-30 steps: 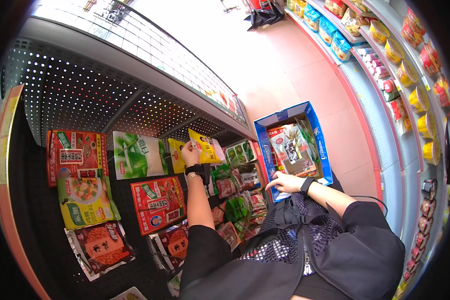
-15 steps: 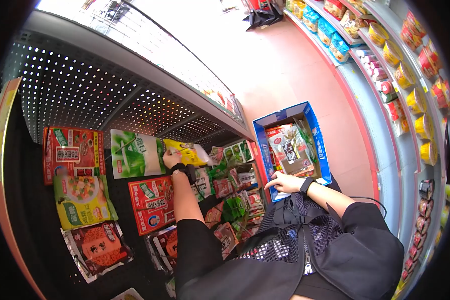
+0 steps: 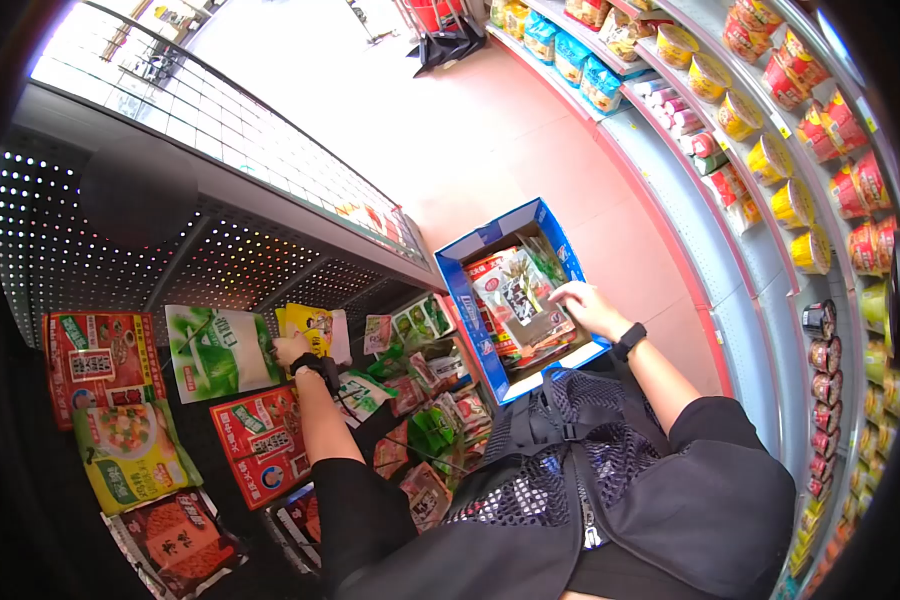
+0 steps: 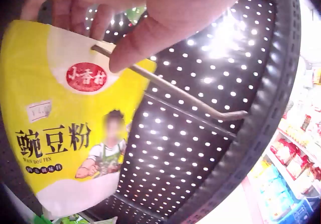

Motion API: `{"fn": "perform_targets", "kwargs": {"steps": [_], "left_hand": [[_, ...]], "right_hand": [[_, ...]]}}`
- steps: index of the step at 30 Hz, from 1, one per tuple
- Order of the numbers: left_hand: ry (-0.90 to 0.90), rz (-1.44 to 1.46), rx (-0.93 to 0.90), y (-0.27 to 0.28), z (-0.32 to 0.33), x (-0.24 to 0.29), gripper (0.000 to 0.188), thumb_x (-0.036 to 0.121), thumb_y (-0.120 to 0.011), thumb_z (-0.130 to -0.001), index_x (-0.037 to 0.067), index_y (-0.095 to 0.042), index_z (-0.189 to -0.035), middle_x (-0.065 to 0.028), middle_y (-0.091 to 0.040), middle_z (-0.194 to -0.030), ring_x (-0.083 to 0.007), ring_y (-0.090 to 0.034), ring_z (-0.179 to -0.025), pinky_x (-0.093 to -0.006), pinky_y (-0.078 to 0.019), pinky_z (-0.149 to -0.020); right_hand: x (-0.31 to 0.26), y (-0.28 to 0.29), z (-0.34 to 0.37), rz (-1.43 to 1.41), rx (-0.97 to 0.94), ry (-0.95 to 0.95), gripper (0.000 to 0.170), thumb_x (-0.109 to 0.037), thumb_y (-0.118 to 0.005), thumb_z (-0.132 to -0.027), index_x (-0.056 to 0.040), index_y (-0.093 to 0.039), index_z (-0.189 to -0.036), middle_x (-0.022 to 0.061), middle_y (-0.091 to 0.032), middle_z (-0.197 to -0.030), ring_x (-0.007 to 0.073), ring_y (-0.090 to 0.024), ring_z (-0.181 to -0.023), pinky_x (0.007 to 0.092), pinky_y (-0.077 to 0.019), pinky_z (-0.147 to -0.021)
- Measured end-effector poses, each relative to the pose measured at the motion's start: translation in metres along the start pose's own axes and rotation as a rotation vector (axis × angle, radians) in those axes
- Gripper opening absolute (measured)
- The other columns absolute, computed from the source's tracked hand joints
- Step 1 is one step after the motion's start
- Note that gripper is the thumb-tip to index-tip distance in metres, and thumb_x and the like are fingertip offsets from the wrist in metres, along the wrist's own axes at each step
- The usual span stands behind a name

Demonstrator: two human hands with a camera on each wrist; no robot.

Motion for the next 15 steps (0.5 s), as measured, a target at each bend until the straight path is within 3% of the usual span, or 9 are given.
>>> {"fn": "perform_targets", "kwargs": {"steps": [1,4,5,7,8,9,11,13,15], "left_hand": [[0.001,0.004,-0.003,-0.006,-0.001,0.004,0.052,0.036,-0.065,-0.068,0.003,-0.048,-0.104,-0.0226,-0.052,-0.106,-0.0415,-0.049,-0.098,-0.0469,-0.0416,-0.079],[0.022,-0.014,-0.102,-0.014,0.009,0.016,0.08,0.039,-0.064,-0.061,0.006,-0.027,-0.123,-0.0239,-0.023,-0.126,-0.0378,-0.028,-0.116,-0.0473,-0.0322,-0.091],[0.026,-0.007,-0.107,-0.015,0.017,0.02,0.08,0.039,-0.064,-0.061,0.006,-0.027,-0.123,-0.0239,-0.023,-0.126,-0.0378,-0.028,-0.116,-0.0473,-0.0322,-0.091],[-0.212,0.0,0.064,-0.004,0.043,0.044,0.078,0.038,-0.063,-0.063,0.007,-0.027,-0.125,-0.028,-0.024,-0.125,-0.041,-0.031,-0.112,-0.0473,-0.0298,-0.092],[-0.304,-0.095,0.106,0.003,0.063,0.057,0.061,0.031,-0.062,-0.065,0.006,-0.042,-0.116,-0.0222,-0.037,-0.12,-0.0365,-0.035,-0.11,-0.0413,-0.0303,-0.092],[-0.289,-0.087,0.103,0.005,0.072,0.06,0.061,0.031,-0.062,-0.065,0.006,-0.042,-0.116,-0.0222,-0.037,-0.12,-0.0365,-0.035,-0.11,-0.0413,-0.0303,-0.092],[-0.702,0.322,-0.156,0.008,0.097,0.082,0.032,0.023,-0.058,-0.067,0.003,-0.057,-0.091,-0.0148,-0.055,-0.099,-0.0284,-0.049,-0.096,-0.0354,-0.0388,-0.082],[-0.685,0.768,-0.503,0.011,0.14,0.098,0.014,0.015,-0.054,-0.067,0.001,-0.058,-0.07,-0.0094,-0.059,-0.072,-0.0241,-0.056,-0.074,-0.034,-0.0439,-0.067],[-0.704,0.698,-0.62,0.017,0.193,0.107,0.012,0.013,-0.052,-0.066,0.001,-0.057,-0.068,-0.0101,-0.057,-0.064,-0.026,-0.055,-0.059,-0.0351,-0.0448,-0.057]], "right_hand": [[0.003,0.008,0.004,0.002,0.063,0.018,0.023,-0.003,-0.041,-0.079,-0.0019,-0.06,-0.09,0.0107,-0.06,-0.088,0.0191,-0.058,-0.081,0.0303,-0.0453,-0.075],[0.02,0.013,0.013,-0.046,0.095,-0.031,0.023,0.0,-0.039,-0.078,-0.0016,-0.061,-0.087,0.011,-0.061,-0.086,0.0189,-0.059,-0.08,0.0293,-0.0455,-0.075],[0.028,0.013,0.016,-0.027,0.094,-0.045,0.023,0.0,-0.039,-0.078,-0.0017,-0.061,-0.086,0.011,-0.061,-0.085,0.0193,-0.059,-0.08,0.0293,-0.0455,-0.075],[0.023,0.01,0.02,0.086,0.129,0.015,0.022,-0.003,-0.041,-0.075,-0.0037,-0.062,-0.082,0.0123,-0.061,-0.083,0.0236,-0.058,-0.082,0.0318,-0.0445,-0.077],[0.018,0.008,0.02,0.158,0.086,0.016,0.021,-0.004,-0.042,-0.075,-0.0042,-0.062,-0.081,0.0123,-0.06,-0.083,0.0249,-0.057,-0.082,0.0332,-0.0441,-0.077],[0.013,0.007,0.019,0.23,0.04,0.02,0.021,-0.006,-0.042,-0.074,-0.0048,-0.062,-0.081,0.0124,-0.06,-0.083,0.0263,-0.056,-0.083,0.0346,-0.0436,-0.077],[0.016,0.003,0.015,0.312,-0.053,0.061,0.021,-0.008,-0.042,-0.074,-0.0049,-0.061,-0.082,0.0123,-0.06,-0.083,0.0273,-0.055,-0.083,0.0361,-0.0435,-0.076],[0.014,0.003,0.007,0.269,-0.146,0.031,0.02,-0.009,-0.043,-0.075,-0.005,-0.061,-0.083,0.0125,-0.06,-0.083,0.0273,-0.055,-0.083,0.036,-0.0439,-0.076],[0.006,0.002,-0.009,0.244,-0.247,0.072,0.02,-0.011,-0.044,-0.076,-0.0042,-0.061,-0.084,0.013,-0.06,-0.084,0.0268,-0.056,-0.084,0.0359,-0.0444,-0.076]]}}
Point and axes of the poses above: each hand's wrist, its own z-axis away from the middle knuckle, its own y-axis out of the back of the hand, x = y × z, the point moved 4 cm from there along -z, towards the middle knuckle
